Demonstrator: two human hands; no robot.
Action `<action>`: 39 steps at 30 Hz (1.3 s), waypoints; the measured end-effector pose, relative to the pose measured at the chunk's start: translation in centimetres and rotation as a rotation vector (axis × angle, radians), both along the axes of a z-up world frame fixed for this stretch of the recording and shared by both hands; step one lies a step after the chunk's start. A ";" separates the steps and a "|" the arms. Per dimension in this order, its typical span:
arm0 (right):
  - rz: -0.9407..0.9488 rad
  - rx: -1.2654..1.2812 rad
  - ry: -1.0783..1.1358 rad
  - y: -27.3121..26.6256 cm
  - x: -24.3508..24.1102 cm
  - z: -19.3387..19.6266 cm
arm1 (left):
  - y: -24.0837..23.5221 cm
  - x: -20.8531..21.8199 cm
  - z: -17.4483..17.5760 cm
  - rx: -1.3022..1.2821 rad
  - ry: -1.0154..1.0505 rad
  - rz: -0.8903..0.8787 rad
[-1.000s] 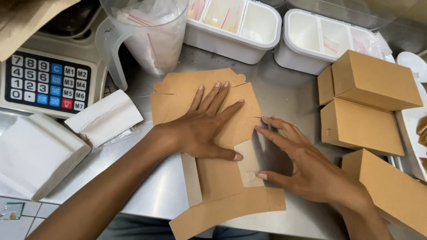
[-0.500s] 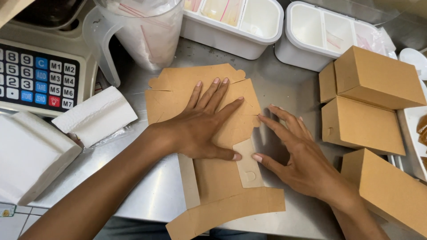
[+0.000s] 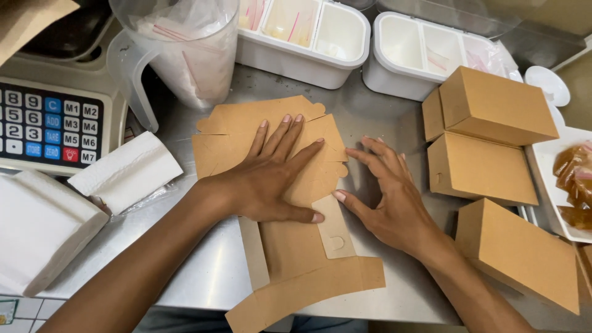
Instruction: The person folds flat cardboard pieces into small rectangular boxes on a stainless steel countertop. They fold the side flaps, tuck tabs into slots, and press the seams to secure the shape. Completed boxes are stacked to the right.
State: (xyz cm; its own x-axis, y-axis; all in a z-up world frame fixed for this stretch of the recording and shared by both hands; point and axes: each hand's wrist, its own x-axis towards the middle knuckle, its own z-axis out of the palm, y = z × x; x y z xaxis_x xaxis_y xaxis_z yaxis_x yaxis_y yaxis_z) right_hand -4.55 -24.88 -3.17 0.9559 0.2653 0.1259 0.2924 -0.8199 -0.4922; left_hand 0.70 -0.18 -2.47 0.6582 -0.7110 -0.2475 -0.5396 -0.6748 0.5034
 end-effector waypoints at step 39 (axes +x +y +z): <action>0.307 -0.113 0.449 -1.7 -2.1 4.1 | 0.0 -0.3 1.7 0.054 0.071 0.012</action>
